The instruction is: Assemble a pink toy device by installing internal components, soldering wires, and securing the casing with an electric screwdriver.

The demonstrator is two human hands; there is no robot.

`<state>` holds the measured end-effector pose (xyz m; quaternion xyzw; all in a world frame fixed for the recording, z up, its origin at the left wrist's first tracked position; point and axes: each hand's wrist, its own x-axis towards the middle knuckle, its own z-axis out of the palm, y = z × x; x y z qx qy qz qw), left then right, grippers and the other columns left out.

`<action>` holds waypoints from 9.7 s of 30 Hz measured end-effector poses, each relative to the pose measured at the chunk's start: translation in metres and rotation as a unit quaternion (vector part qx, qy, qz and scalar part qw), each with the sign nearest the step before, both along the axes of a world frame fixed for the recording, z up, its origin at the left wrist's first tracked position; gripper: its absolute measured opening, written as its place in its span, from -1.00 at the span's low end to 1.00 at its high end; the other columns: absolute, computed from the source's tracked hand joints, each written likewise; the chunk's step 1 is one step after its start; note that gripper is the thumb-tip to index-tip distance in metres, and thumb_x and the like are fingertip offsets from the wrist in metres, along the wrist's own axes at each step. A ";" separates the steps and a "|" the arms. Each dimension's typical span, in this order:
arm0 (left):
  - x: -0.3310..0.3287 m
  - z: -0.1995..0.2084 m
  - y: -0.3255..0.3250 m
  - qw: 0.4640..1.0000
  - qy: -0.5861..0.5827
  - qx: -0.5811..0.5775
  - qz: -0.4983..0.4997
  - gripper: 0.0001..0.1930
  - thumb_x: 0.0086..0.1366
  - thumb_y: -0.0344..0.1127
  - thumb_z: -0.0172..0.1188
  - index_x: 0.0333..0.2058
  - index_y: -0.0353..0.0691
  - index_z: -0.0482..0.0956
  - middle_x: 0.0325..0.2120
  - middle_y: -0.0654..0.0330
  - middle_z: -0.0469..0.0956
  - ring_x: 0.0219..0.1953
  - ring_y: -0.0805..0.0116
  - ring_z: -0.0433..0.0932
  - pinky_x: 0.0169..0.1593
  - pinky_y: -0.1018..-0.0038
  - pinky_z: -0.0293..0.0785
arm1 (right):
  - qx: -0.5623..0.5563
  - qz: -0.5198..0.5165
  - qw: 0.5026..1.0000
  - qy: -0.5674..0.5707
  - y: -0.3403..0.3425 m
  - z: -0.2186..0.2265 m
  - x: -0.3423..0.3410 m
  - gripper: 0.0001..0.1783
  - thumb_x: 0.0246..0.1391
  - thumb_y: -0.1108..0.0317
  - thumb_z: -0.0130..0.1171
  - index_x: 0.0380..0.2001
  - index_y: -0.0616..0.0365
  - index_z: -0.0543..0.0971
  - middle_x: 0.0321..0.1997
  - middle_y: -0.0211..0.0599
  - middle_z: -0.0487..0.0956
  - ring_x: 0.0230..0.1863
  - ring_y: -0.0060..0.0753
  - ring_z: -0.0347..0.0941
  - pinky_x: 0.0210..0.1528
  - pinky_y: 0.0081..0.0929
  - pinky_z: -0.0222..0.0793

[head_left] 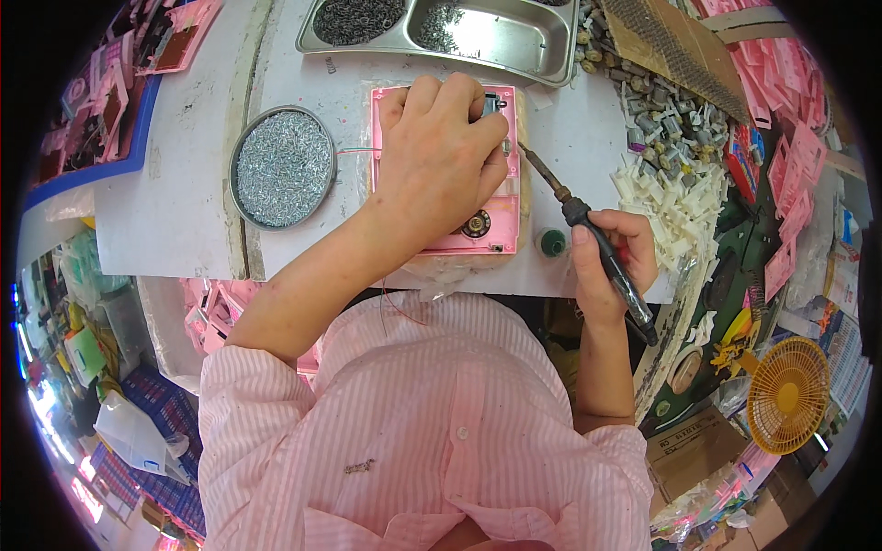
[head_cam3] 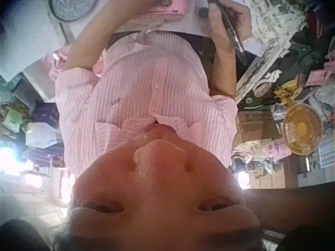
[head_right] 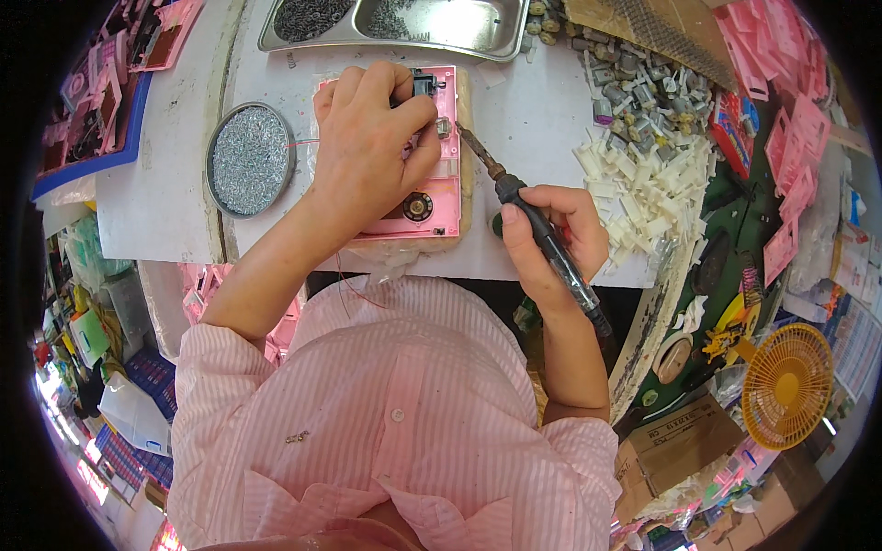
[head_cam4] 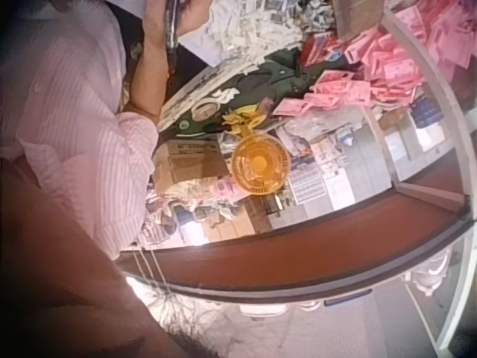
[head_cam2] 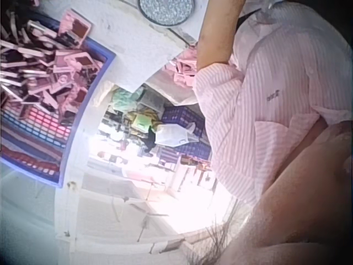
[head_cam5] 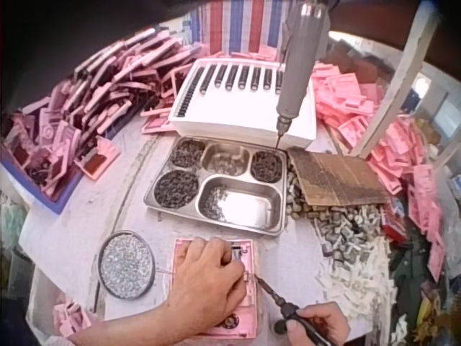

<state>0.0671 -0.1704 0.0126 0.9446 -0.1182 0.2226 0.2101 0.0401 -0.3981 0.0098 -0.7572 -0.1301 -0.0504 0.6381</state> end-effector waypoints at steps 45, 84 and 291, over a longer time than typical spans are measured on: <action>-0.027 0.018 0.044 0.803 0.269 -0.529 -0.048 -0.85 0.37 -0.39 0.26 -0.25 -0.40 0.66 -0.48 0.27 0.63 -0.49 0.61 0.52 -0.40 0.62 0.48 | 0.082 0.128 0.986 0.066 0.102 0.036 0.048 -0.49 0.09 0.66 0.25 0.12 0.16 0.44 -0.16 -0.29 0.60 -0.14 -0.53 0.59 -0.17 -0.60 0.54; -0.019 0.008 0.056 0.970 0.150 -0.192 0.000 -0.88 0.25 -0.37 0.27 -0.30 -0.30 0.61 -0.43 0.09 0.62 -0.41 0.20 0.63 -0.31 0.40 0.52 | 0.045 0.028 0.996 -0.066 0.030 0.014 0.021 -0.55 0.06 0.60 0.37 0.03 0.30 0.47 -0.18 -0.25 0.59 -0.26 -0.56 0.54 -0.24 -0.64 0.48; -0.028 0.026 0.016 0.952 0.194 0.026 -0.234 -0.85 0.14 -0.46 0.17 -0.29 -0.32 0.57 -0.19 0.11 0.49 -0.21 0.11 0.59 -0.21 0.27 0.59 | -0.062 -0.108 0.992 0.028 -0.113 0.047 -0.044 -0.81 0.06 0.50 0.26 -0.23 0.28 0.57 -0.36 -0.39 0.56 -0.45 -0.73 0.35 -0.41 -0.70 0.21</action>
